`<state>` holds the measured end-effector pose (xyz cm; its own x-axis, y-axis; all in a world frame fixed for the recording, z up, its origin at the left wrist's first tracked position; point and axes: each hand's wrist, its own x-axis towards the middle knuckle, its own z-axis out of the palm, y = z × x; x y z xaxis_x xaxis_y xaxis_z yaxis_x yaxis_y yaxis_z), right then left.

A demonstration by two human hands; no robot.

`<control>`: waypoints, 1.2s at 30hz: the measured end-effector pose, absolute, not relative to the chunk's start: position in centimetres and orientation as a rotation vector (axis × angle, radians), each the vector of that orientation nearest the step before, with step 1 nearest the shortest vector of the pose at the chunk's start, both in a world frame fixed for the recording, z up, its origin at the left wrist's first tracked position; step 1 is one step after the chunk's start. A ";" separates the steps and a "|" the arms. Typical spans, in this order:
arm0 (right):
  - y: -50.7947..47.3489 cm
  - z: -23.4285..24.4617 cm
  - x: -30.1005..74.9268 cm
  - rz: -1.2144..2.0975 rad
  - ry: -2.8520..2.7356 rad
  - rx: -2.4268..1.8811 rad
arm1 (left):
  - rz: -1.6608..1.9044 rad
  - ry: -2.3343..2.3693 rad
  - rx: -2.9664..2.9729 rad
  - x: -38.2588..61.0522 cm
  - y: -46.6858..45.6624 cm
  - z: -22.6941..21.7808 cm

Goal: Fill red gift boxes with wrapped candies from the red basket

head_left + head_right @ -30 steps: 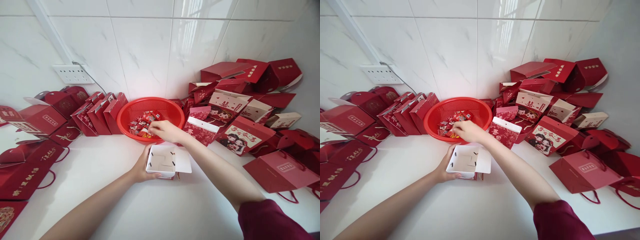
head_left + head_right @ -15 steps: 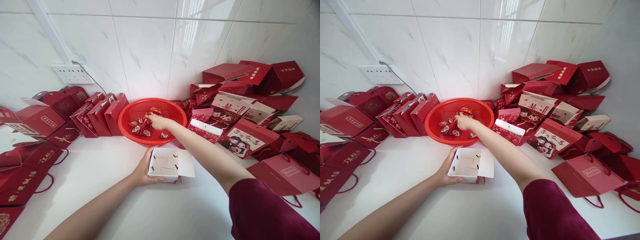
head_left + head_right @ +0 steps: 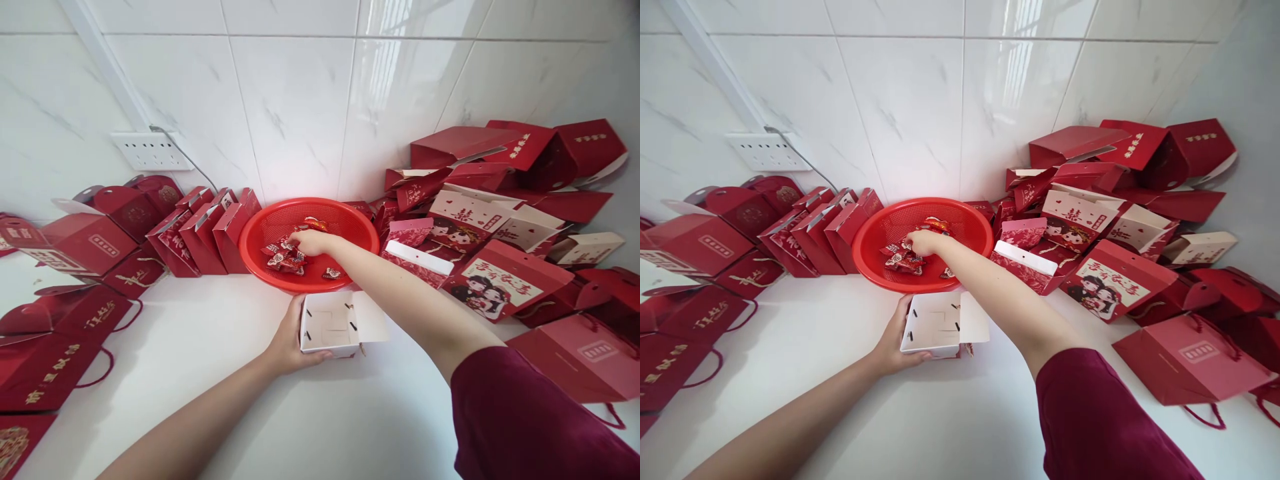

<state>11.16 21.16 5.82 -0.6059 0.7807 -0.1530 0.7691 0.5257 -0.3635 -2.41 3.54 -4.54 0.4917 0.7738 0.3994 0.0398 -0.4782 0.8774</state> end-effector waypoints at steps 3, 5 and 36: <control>21.5 4.8 11.9 0.720 -2.847 -1.245 | 1.048 0.682 1.864 -2.4 3.6 -4.6; 21.5 4.2 12.1 0.752 -2.919 -1.220 | 1.043 0.677 1.863 -2.5 3.6 -4.6; 3.3 6.9 20.6 0.910 -2.350 -0.759 | 0.971 0.492 1.808 -2.0 3.7 -4.7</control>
<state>20.56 3.26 6.88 -0.7175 0.6506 0.2488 0.3134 0.6205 -0.7189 -2.04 3.66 -4.66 0.5973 0.6969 0.3968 -0.0928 -0.4314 0.8974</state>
